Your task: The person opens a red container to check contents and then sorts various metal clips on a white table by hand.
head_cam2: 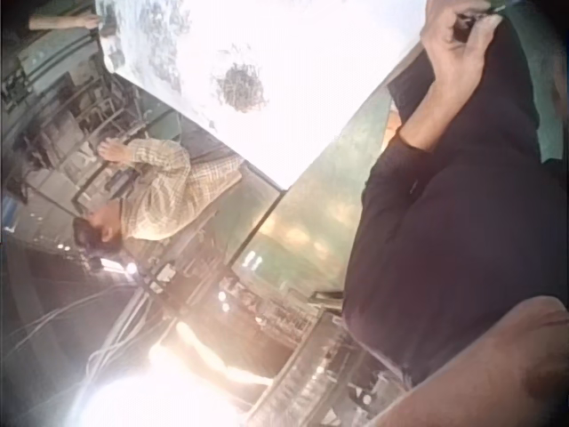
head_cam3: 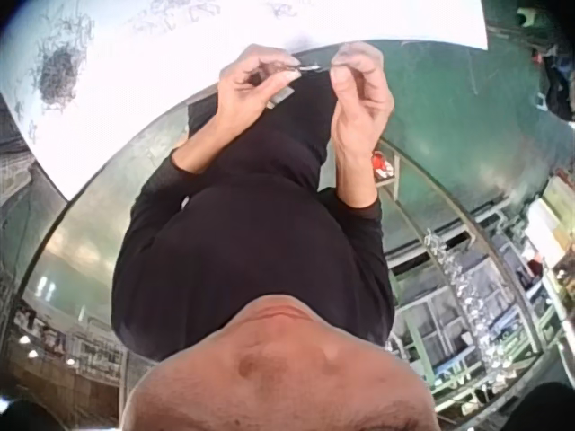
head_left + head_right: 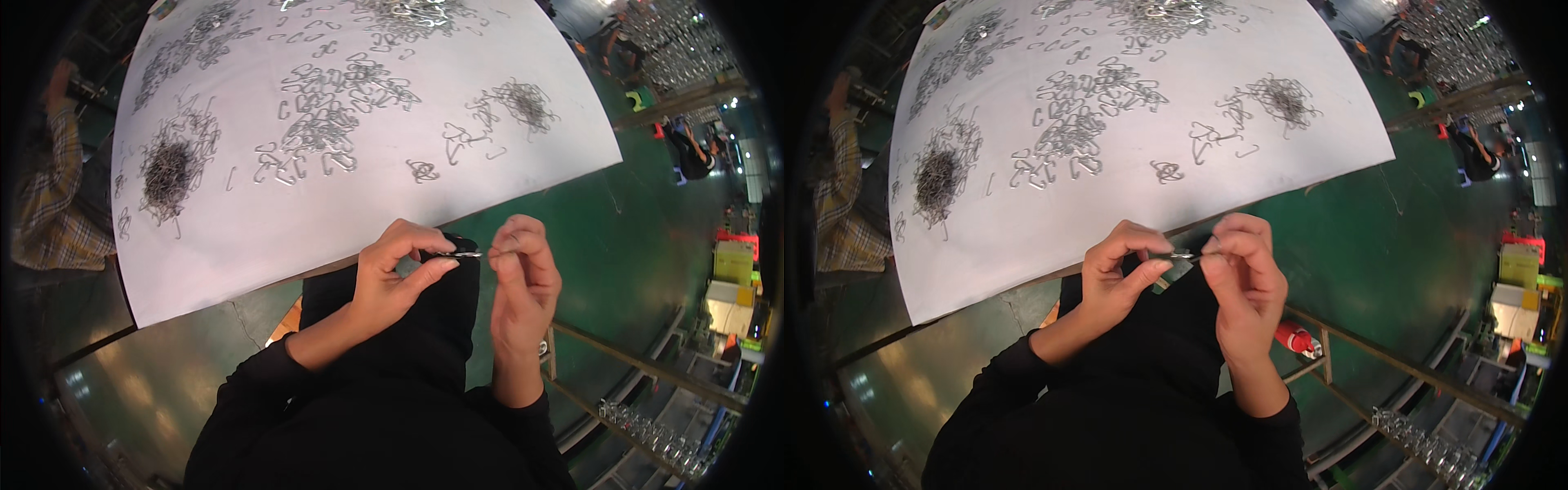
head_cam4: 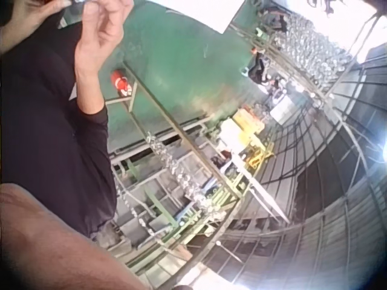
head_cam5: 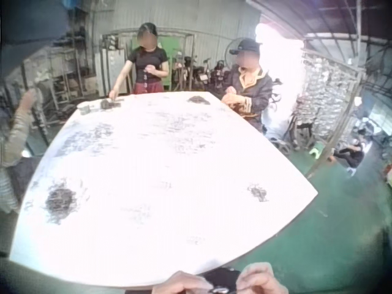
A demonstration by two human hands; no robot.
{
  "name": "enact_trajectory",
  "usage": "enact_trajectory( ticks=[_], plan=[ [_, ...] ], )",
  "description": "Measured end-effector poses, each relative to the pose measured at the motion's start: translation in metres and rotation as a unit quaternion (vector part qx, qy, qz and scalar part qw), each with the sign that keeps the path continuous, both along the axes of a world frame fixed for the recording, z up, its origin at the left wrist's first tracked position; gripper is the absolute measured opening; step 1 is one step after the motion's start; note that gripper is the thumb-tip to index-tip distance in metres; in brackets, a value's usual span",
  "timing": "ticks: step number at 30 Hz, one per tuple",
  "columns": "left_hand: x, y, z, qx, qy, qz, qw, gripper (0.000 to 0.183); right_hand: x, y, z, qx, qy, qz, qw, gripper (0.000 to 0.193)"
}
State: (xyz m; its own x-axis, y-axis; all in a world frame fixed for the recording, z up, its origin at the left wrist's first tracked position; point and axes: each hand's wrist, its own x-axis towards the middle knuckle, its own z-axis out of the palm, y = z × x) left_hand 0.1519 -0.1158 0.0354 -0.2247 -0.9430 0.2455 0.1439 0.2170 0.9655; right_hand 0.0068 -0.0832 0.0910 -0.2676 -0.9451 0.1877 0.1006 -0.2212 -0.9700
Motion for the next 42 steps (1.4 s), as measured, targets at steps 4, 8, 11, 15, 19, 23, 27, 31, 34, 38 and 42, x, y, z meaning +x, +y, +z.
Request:
enact_trajectory(
  ticks=[4,8,11,15,19,23,27,31,34,38,42],
  plan=[
    [0.035,-0.041,-0.022,-0.079,-0.219,0.106,0.967,0.019,-0.003,0.001,-0.001,-0.013,0.008,0.0,1.0,0.011],
    [0.079,-0.081,-0.045,-0.101,-0.377,0.21,0.896,0.019,-0.006,0.004,-0.001,-0.006,0.011,0.003,1.0,0.012],
    [0.09,-0.09,-0.039,-0.066,-0.388,0.218,0.893,0.019,-0.004,0.002,-0.002,0.002,0.006,0.005,1.0,0.012],
    [0.08,-0.094,-0.045,-0.108,-0.481,0.236,0.838,0.027,-0.002,0.0,-0.002,0.011,0.006,0.003,1.0,0.01],
    [0.064,-0.094,-0.057,-0.104,-0.543,0.264,0.79,0.038,-0.003,-0.002,-0.006,0.013,0.009,0.014,1.0,0.006],
    [0.055,-0.093,-0.057,-0.097,-0.565,0.274,0.773,0.044,-0.001,-0.002,-0.008,0.006,-0.004,0.032,0.999,0.006],
    [0.054,-0.097,-0.059,-0.098,-0.583,0.267,0.761,0.042,-0.001,-0.001,-0.01,0.012,-0.005,0.042,0.999,0.006],
    [0.057,-0.098,-0.05,-0.079,-0.58,0.233,0.776,0.032,-0.001,0.0,-0.012,0.018,0.001,0.057,0.998,0.006],
    [0.067,-0.097,-0.047,-0.058,-0.528,0.201,0.823,0.022,-0.001,0.002,-0.014,0.019,-0.005,0.066,0.998,0.006],
    [0.082,-0.097,-0.049,-0.055,-0.498,0.218,0.838,0.012,-0.002,0.004,-0.017,0.041,-0.035,0.087,0.995,0.004],
    [0.064,-0.082,-0.014,0.145,-0.297,0.129,0.935,0.013,-0.002,0.006,-0.018,0.082,-0.06,0.1,0.99,0.004]
  ],
)
